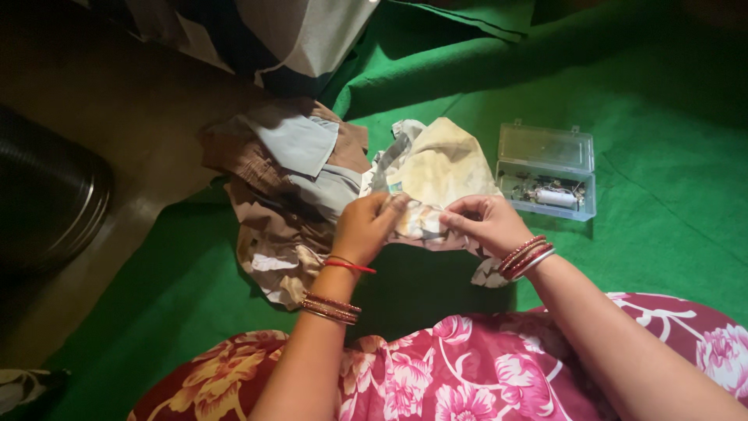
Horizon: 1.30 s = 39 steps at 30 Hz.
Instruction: The person sits with a garment on their lap and mends it by hand. They pull thread from a red spool, thread a needle, and stitch the fabric, taking the needle and thread from a small plastic sewing kit box beside them.
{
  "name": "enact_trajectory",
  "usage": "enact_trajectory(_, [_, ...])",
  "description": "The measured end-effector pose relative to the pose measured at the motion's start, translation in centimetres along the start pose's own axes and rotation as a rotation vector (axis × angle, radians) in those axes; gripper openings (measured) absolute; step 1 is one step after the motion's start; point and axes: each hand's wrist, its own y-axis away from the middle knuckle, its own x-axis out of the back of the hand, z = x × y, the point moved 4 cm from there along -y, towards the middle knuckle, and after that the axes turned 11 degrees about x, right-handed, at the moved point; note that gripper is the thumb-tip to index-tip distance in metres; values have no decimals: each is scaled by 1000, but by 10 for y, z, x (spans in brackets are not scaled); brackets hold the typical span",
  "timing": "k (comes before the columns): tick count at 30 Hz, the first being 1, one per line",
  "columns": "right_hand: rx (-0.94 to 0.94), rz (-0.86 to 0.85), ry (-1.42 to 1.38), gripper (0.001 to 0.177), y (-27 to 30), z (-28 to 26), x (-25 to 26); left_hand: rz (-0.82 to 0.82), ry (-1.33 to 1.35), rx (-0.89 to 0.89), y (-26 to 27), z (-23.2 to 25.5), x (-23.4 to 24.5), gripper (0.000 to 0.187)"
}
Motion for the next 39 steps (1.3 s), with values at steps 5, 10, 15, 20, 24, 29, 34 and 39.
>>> enact_trajectory(5, [-19, -79, -93, 23, -2, 6, -2, 113, -27, 57, -3, -9, 15, 54])
enact_trajectory(10, [-39, -100, -39, 24, -3, 13, -3, 323, -324, -69, -12, -31, 20, 57])
enact_trajectory(15, [-54, -86, 437, 26, -8, 29, -11, 414, -842, -153, -7, -54, -9, 48])
enact_trajectory(20, [76, -51, 539, 29, -9, 39, -12, 433, -773, -151, -5, -56, -13, 42])
enact_trajectory(24, [135, -28, 581, 26, -10, 34, -12, 450, -679, -221, 2, -41, -15, 35])
enact_trajectory(29, [26, -83, 461, 24, -6, 28, -10, 244, -487, -147, 0, -40, -19, 31])
enact_trajectory(34, [284, -140, 658, 30, -1, 18, 4, 298, -225, 14, -11, -50, 10, 28])
enact_trajectory(39, [217, -49, 713, 31, -1, 26, 38, 294, -133, 136, -13, -58, 28, 27])
